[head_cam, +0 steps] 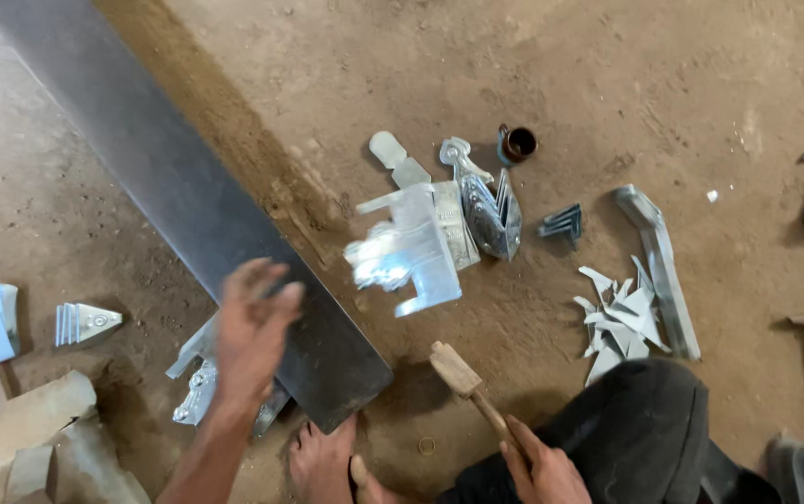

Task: The person sits on the floor and uses a wooden mallet to hammer ornate metal pieces flat against a long metal bar. They repeatedly pick up pieces, position them, strike them, and set them aside.

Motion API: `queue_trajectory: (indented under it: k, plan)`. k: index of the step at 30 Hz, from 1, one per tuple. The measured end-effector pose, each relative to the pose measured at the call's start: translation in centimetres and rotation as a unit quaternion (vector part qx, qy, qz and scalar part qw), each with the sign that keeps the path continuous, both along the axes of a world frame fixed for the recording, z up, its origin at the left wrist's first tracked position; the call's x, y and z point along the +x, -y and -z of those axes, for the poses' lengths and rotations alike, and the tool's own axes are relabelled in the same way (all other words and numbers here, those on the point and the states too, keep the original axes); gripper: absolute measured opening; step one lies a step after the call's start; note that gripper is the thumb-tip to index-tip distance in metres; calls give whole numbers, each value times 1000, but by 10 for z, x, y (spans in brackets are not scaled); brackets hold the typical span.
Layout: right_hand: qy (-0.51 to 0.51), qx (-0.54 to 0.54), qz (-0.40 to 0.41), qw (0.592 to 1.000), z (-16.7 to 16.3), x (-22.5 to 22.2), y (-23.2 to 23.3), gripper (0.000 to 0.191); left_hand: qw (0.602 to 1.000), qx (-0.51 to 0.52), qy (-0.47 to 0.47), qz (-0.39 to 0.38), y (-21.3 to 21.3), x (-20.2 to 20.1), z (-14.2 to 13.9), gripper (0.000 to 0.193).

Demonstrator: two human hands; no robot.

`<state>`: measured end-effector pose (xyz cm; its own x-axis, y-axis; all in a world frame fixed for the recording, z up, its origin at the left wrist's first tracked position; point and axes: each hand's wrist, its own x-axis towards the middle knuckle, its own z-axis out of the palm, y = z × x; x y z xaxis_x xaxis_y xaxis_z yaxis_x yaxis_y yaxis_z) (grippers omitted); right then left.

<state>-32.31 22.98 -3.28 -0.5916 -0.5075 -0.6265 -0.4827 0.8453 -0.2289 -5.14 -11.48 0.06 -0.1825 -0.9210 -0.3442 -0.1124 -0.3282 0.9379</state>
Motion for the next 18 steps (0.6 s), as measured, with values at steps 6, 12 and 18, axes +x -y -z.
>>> queue_trajectory:
  k: [6, 12, 18]
  plan:
    - [10, 5, -24, 1000, 32, -7, -18, 55, 786, -135, 598, -77, -55, 116, 58, 98]
    - [-26, -109, -37, 993, 29, 12, 25, 53, 891, 31, 444, -85, -84, 154, 92, 59]
    - [237, -301, -319, 867, 16, 217, 166, 52, 871, 23, 480, -99, -61, 194, 36, 52]
